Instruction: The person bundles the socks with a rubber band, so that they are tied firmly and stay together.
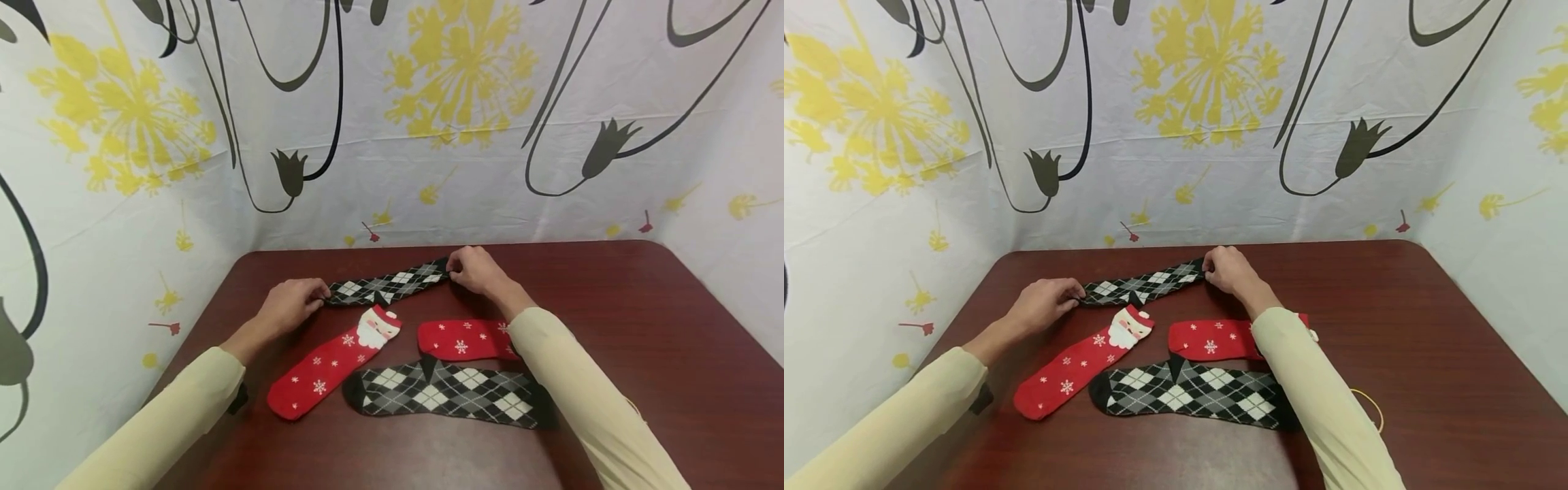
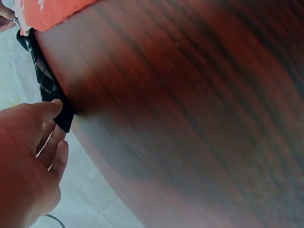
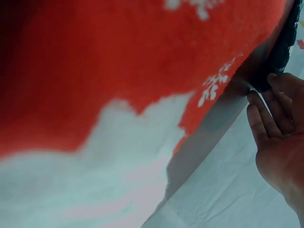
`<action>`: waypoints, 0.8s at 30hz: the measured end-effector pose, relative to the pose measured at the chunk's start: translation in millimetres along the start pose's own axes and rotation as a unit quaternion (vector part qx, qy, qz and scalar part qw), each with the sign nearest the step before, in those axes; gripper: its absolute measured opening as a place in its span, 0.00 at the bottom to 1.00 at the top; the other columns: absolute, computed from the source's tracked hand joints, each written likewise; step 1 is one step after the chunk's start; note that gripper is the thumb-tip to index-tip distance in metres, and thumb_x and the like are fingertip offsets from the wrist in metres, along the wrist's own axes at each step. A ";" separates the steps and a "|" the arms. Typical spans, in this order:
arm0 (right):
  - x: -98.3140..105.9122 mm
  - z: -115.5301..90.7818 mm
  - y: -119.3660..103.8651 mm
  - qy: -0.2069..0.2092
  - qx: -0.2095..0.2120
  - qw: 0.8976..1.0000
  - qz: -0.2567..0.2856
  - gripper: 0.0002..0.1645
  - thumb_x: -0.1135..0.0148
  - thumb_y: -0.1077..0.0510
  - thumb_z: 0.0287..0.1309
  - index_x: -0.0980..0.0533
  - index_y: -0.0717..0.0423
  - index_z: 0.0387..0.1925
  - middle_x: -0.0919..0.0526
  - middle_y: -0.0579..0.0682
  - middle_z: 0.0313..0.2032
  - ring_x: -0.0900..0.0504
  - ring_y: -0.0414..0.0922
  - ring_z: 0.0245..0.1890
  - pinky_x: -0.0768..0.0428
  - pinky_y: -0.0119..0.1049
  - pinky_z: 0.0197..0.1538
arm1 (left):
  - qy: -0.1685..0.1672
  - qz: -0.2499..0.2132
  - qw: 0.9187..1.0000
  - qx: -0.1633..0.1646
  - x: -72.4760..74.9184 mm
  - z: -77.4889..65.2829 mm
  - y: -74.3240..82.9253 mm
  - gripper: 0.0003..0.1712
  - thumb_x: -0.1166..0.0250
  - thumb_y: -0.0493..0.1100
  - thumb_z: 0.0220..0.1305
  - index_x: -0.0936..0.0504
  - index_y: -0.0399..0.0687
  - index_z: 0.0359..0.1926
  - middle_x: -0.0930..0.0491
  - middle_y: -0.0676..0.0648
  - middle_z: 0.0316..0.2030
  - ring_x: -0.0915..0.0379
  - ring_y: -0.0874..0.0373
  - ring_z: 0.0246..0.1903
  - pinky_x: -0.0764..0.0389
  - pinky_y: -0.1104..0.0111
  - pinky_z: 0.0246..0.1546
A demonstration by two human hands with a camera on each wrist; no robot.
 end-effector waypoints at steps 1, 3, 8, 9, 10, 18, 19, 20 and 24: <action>0.9 -0.5 0.1 0.006 0.000 1.000 0.001 0.07 0.32 0.63 0.65 0.13 0.59 0.43 0.12 0.58 0.46 0.17 0.57 0.47 0.19 0.53 0.54 | 0.006 0.002 1.000 0.001 1.5 -0.4 0.4 0.09 0.26 0.37 0.67 0.12 0.52 0.47 0.12 0.50 0.42 0.16 0.52 0.43 0.16 0.49 0.51; 3.4 -1.6 0.5 0.018 0.000 1.000 0.006 0.07 0.32 0.63 0.65 0.14 0.60 0.43 0.12 0.59 0.45 0.18 0.57 0.45 0.20 0.53 0.53 | 0.021 0.000 1.000 0.002 5.2 -0.9 1.7 0.09 0.25 0.38 0.67 0.11 0.51 0.47 0.12 0.49 0.43 0.16 0.50 0.44 0.16 0.49 0.51; 9.3 -3.9 4.3 0.043 0.000 0.999 0.033 0.09 0.33 0.63 0.63 0.15 0.60 0.43 0.12 0.56 0.41 0.18 0.55 0.42 0.20 0.53 0.52 | 0.054 -0.017 0.998 0.004 13.7 0.2 3.3 0.09 0.25 0.39 0.68 0.10 0.49 0.47 0.11 0.48 0.44 0.15 0.49 0.44 0.17 0.49 0.52; 10.3 -4.4 5.1 0.048 -0.001 0.998 0.039 0.09 0.33 0.62 0.63 0.15 0.60 0.44 0.12 0.56 0.41 0.17 0.54 0.43 0.20 0.53 0.52 | 0.059 -0.021 0.998 0.006 15.3 0.4 3.5 0.09 0.25 0.39 0.68 0.10 0.48 0.48 0.11 0.47 0.44 0.15 0.49 0.44 0.17 0.49 0.53; 10.9 -5.0 6.1 0.050 -0.003 0.998 0.048 0.09 0.33 0.62 0.63 0.15 0.60 0.44 0.12 0.55 0.41 0.17 0.54 0.43 0.19 0.52 0.52 | 0.064 -0.025 0.998 0.007 16.8 0.4 3.9 0.09 0.25 0.39 0.67 0.10 0.48 0.48 0.11 0.47 0.44 0.15 0.49 0.45 0.17 0.48 0.53; 21.3 -15.2 9.1 0.076 -0.009 0.990 0.120 0.05 0.35 0.62 0.65 0.20 0.57 0.42 0.11 0.56 0.42 0.15 0.53 0.46 0.21 0.51 0.52 | 0.104 -0.052 0.993 0.019 28.4 0.1 7.2 0.08 0.25 0.39 0.68 0.10 0.49 0.47 0.11 0.45 0.45 0.16 0.49 0.41 0.17 0.50 0.50; 23.3 -17.2 9.1 0.079 -0.011 0.988 0.133 0.05 0.35 0.62 0.65 0.20 0.57 0.42 0.11 0.57 0.43 0.14 0.54 0.47 0.21 0.51 0.52 | 0.109 -0.056 0.992 0.022 29.7 0.1 7.3 0.08 0.25 0.39 0.68 0.10 0.49 0.47 0.11 0.45 0.45 0.17 0.49 0.40 0.17 0.50 0.49; 25.0 -19.0 9.5 0.083 -0.013 0.986 0.144 0.06 0.35 0.62 0.66 0.21 0.57 0.43 0.11 0.57 0.44 0.14 0.55 0.47 0.22 0.51 0.51 | 0.113 -0.062 0.991 0.024 31.0 -0.2 7.5 0.08 0.25 0.39 0.68 0.10 0.49 0.47 0.10 0.45 0.45 0.18 0.49 0.39 0.18 0.50 0.48; 32.5 -25.8 10.7 0.100 -0.024 0.978 0.181 0.08 0.36 0.62 0.66 0.19 0.57 0.45 0.12 0.59 0.46 0.13 0.55 0.50 0.21 0.50 0.50 | 0.128 -0.092 0.987 0.036 35.7 -1.6 8.4 0.08 0.26 0.39 0.69 0.10 0.50 0.47 0.10 0.45 0.44 0.18 0.50 0.36 0.18 0.52 0.44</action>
Point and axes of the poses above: each hand's wrist, its own z-axis towards the middle knuckle, its own x-axis out of the back of the hand, y = z × x, the point moved 6 cm from there along z, towards the middle knuckle
